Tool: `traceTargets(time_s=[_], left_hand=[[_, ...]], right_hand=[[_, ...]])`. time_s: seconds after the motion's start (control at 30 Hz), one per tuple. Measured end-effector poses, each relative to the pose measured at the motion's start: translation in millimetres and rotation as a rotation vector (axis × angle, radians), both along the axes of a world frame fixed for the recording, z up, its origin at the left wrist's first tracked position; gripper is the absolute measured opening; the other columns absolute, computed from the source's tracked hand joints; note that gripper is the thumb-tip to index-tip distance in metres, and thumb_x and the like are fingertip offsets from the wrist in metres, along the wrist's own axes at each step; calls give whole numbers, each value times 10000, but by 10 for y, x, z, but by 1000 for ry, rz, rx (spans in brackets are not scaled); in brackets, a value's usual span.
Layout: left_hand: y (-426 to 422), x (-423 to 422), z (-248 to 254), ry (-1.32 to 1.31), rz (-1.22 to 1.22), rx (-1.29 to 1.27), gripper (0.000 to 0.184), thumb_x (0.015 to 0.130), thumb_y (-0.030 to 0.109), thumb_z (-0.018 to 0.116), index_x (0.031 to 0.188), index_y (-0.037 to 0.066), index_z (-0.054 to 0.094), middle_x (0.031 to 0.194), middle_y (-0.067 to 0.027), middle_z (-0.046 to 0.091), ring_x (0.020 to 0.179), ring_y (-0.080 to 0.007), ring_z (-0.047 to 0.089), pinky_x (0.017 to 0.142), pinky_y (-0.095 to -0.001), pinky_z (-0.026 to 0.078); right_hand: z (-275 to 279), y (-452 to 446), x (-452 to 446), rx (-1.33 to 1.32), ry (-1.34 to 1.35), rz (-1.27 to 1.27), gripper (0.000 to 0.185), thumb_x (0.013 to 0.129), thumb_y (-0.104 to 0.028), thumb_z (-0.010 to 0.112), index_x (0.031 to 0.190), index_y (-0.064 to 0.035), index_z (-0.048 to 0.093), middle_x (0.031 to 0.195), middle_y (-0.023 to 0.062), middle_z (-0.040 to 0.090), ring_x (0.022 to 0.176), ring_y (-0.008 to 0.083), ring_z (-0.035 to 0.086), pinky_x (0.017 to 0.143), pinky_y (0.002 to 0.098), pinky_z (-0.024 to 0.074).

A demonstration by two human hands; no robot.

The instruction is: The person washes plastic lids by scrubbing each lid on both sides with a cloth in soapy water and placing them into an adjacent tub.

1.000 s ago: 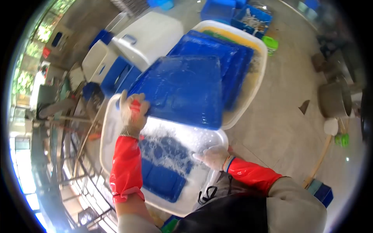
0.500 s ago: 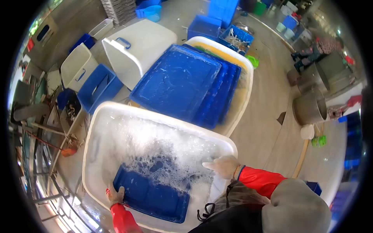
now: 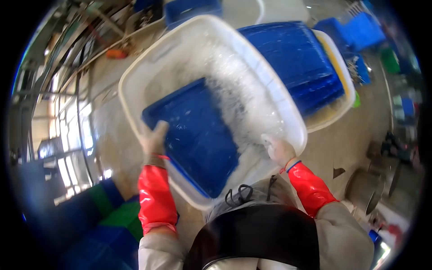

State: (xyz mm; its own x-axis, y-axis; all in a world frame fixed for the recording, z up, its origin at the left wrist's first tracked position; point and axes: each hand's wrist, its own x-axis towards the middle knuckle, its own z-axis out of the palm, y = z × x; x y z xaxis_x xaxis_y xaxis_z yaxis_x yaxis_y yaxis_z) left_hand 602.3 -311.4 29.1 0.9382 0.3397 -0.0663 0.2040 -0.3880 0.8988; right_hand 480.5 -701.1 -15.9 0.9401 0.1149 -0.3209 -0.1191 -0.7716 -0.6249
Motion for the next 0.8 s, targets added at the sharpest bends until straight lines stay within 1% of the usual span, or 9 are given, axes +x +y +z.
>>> traceTargets(time_s=[0.1,0.17,0.2,0.23,0.27,0.37,0.47,0.6,0.8], left_hand=[[-319,-746,-180,171,-41,149,884,823,260,773,1532,-46,342,1318,-195,629,1150,-316,643,1012,-394,495],[-625,-1011,93,323,-67,154,884,850,283,733,1574,15,304,1387,-203,603,1216,-325,627,1036,-400,481],[-691,-1084,359,492,-104,181,856,873,280,705,1588,45,296,1416,-202,590,1254,-323,612,1046,-399,475],[-520,-1314,-61,155,-182,79,752,910,240,654,1567,53,339,1375,-201,629,1220,-351,642,1010,-417,501],[-506,-1404,0,177,-202,25,667,934,209,629,1538,49,395,1284,-164,674,1074,-293,694,941,-384,539],[-669,-1621,577,397,50,-422,588,959,173,613,1505,27,450,1152,-60,657,921,-79,603,865,-257,528],[-460,-1737,609,284,136,-480,559,1010,194,563,1518,-9,446,1248,-76,644,1070,-124,607,953,-287,493],[-343,-1611,224,75,394,-413,413,1030,169,589,1388,-37,580,1139,-26,668,938,-97,602,836,-247,509],[-152,-1445,16,72,301,-253,326,1006,176,606,1259,-23,655,1028,-17,678,888,-72,577,789,-249,490]], right_hand=[[217,584,428,616,-6,117,203,863,-57,547,1053,-36,616,785,116,613,742,309,626,740,393,516],[790,1110,600,530,-144,285,88,887,-60,597,944,-26,540,790,107,513,709,273,516,698,365,463],[601,1461,569,785,-242,297,199,873,-63,636,1072,-65,625,895,113,620,811,284,624,758,383,504],[554,1748,438,967,-277,210,426,841,-56,678,1265,-83,639,1022,118,694,928,287,682,845,387,536],[459,1857,477,743,-452,339,477,913,-75,601,1389,-66,587,1128,143,713,992,281,693,915,378,547],[-563,1697,670,305,-258,265,328,996,-190,476,1231,-29,639,1013,177,715,879,314,694,815,410,562],[-1300,986,710,-40,94,62,286,971,-253,518,1045,-4,638,887,237,696,879,402,686,776,484,547],[-1047,916,168,-134,263,281,338,940,-197,497,1173,38,565,1008,282,701,925,400,706,806,508,541],[252,2361,118,285,-393,602,339,871,-139,560,1162,34,581,925,241,694,815,423,679,815,523,537]])
